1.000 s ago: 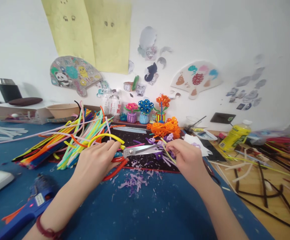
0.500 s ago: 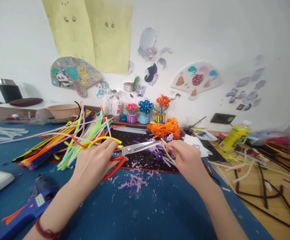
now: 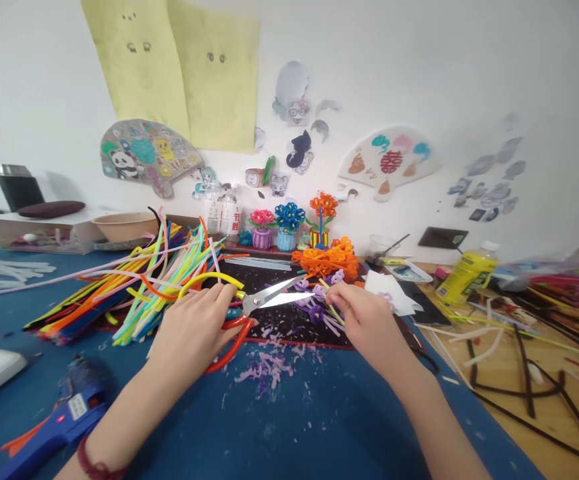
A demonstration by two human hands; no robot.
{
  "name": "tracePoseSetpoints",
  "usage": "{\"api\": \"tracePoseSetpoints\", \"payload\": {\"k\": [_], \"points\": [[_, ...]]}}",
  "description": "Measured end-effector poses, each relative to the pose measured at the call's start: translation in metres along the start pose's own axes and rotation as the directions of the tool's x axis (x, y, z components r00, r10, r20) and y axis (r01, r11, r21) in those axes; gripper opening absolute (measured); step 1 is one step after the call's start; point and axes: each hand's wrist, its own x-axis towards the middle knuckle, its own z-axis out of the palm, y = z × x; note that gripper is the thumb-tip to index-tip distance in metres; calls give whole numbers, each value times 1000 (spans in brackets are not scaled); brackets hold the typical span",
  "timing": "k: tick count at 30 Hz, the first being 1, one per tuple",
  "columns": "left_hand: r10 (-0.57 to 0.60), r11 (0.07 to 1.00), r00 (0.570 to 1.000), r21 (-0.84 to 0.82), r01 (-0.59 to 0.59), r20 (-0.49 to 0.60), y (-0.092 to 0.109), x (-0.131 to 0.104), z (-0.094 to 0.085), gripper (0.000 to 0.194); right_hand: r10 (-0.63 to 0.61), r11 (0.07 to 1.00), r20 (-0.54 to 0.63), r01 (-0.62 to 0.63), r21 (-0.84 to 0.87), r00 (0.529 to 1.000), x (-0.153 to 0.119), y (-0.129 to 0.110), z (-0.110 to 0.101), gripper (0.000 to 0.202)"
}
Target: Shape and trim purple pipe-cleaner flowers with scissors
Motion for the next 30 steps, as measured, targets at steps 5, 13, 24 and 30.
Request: {"api": "tracePoseSetpoints", "payload": {"k": [5,13,24,30], "points": [[-158,966,979,-186,180,128,9,2,-1,36,24,1000,-22,-24,16,999,1,-4,1,21],[-177,749,961,-605,271,212,17,4,7,36,198,928,-88,-158,339,976,3,-18,3,11],[-146,740,960,-617,267,241,51,-8,-9,18,410,333,183,-333,882,894,7,-37,13,24],[-156,875,971,-430,221,182,57,-15,-13,23,431,234,241,-365,901,870,6,-48,16,26]]}}
